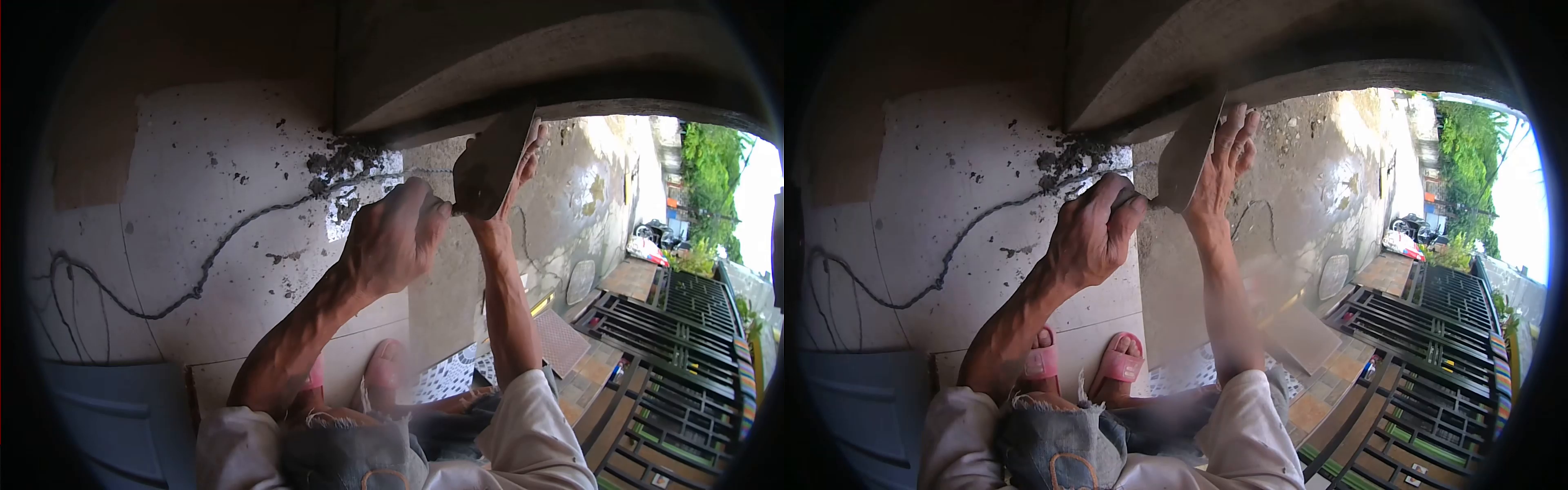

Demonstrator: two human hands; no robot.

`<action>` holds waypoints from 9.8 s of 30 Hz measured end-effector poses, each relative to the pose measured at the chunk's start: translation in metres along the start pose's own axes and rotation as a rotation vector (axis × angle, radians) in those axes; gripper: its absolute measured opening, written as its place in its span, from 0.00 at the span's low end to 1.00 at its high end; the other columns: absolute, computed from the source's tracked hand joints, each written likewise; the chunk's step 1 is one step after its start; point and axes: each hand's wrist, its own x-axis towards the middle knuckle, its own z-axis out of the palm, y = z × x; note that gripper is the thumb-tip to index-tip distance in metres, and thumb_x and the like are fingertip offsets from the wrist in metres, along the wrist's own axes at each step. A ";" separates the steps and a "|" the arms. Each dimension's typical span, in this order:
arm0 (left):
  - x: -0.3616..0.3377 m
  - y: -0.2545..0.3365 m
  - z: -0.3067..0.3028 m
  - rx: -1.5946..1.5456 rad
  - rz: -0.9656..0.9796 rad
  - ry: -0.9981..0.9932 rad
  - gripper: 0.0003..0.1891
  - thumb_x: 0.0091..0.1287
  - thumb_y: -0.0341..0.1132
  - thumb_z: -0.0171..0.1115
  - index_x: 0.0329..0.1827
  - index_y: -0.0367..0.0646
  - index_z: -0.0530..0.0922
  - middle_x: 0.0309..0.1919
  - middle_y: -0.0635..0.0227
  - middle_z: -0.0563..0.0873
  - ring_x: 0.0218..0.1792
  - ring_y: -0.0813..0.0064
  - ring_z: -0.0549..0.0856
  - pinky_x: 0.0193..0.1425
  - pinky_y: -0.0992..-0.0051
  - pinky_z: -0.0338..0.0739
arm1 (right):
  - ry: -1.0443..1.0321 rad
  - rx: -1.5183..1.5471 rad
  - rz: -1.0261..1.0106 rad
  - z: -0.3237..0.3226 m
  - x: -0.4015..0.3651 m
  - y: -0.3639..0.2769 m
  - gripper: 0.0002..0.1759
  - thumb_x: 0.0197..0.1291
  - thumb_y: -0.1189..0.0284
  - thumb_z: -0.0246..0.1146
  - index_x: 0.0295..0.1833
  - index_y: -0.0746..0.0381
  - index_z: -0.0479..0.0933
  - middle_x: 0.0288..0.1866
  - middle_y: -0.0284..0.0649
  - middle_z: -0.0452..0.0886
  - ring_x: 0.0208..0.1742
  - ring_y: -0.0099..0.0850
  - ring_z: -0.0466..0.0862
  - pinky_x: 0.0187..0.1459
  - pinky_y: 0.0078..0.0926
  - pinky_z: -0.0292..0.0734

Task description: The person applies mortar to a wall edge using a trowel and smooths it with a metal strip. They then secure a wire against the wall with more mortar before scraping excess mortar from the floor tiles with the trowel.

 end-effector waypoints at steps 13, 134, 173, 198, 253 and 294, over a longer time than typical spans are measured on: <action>-0.015 -0.051 0.010 0.005 -0.136 0.019 0.14 0.73 0.41 0.56 0.40 0.37 0.74 0.29 0.43 0.82 0.34 0.39 0.84 0.36 0.52 0.78 | 0.045 -0.018 -0.015 0.011 -0.005 0.006 0.40 0.69 0.63 0.62 0.82 0.54 0.54 0.85 0.57 0.42 0.84 0.57 0.39 0.73 0.59 0.42; -0.037 -0.126 0.046 0.330 -0.416 0.003 0.18 0.75 0.47 0.46 0.44 0.39 0.73 0.32 0.48 0.81 0.34 0.45 0.81 0.41 0.55 0.74 | -0.156 0.900 0.406 0.083 -0.011 0.026 0.57 0.46 0.61 0.80 0.77 0.65 0.55 0.64 0.60 0.76 0.65 0.57 0.76 0.64 0.48 0.73; -0.063 -0.080 -0.149 1.017 -0.714 -0.126 0.26 0.69 0.49 0.58 0.44 0.26 0.76 0.35 0.36 0.85 0.42 0.34 0.83 0.52 0.51 0.76 | -0.499 0.544 -0.018 0.090 -0.115 -0.041 0.18 0.58 0.78 0.59 0.55 0.59 0.79 0.50 0.39 0.75 0.63 0.37 0.71 0.63 0.64 0.61; -0.074 -0.061 -0.055 0.890 -0.565 -0.191 0.21 0.67 0.44 0.58 0.43 0.29 0.76 0.36 0.34 0.84 0.43 0.34 0.83 0.52 0.46 0.76 | -0.388 0.629 0.133 -0.016 -0.223 -0.057 0.19 0.57 0.81 0.62 0.53 0.52 0.76 0.55 0.33 0.74 0.65 0.33 0.73 0.58 0.49 0.64; -0.075 -0.055 -0.036 1.004 -0.465 -0.364 0.22 0.65 0.36 0.59 0.57 0.35 0.64 0.33 0.37 0.85 0.37 0.35 0.85 0.45 0.45 0.78 | -0.285 0.636 0.083 -0.014 -0.232 -0.050 0.19 0.55 0.81 0.62 0.52 0.52 0.79 0.52 0.32 0.75 0.62 0.32 0.73 0.56 0.45 0.64; -0.048 -0.044 0.014 0.101 -0.995 -0.195 0.21 0.74 0.50 0.52 0.40 0.36 0.72 0.27 0.65 0.76 0.21 0.74 0.75 0.23 0.71 0.74 | -0.581 1.300 0.689 -0.015 -0.202 -0.067 0.25 0.72 0.59 0.57 0.69 0.59 0.70 0.63 0.43 0.76 0.55 0.35 0.82 0.50 0.37 0.76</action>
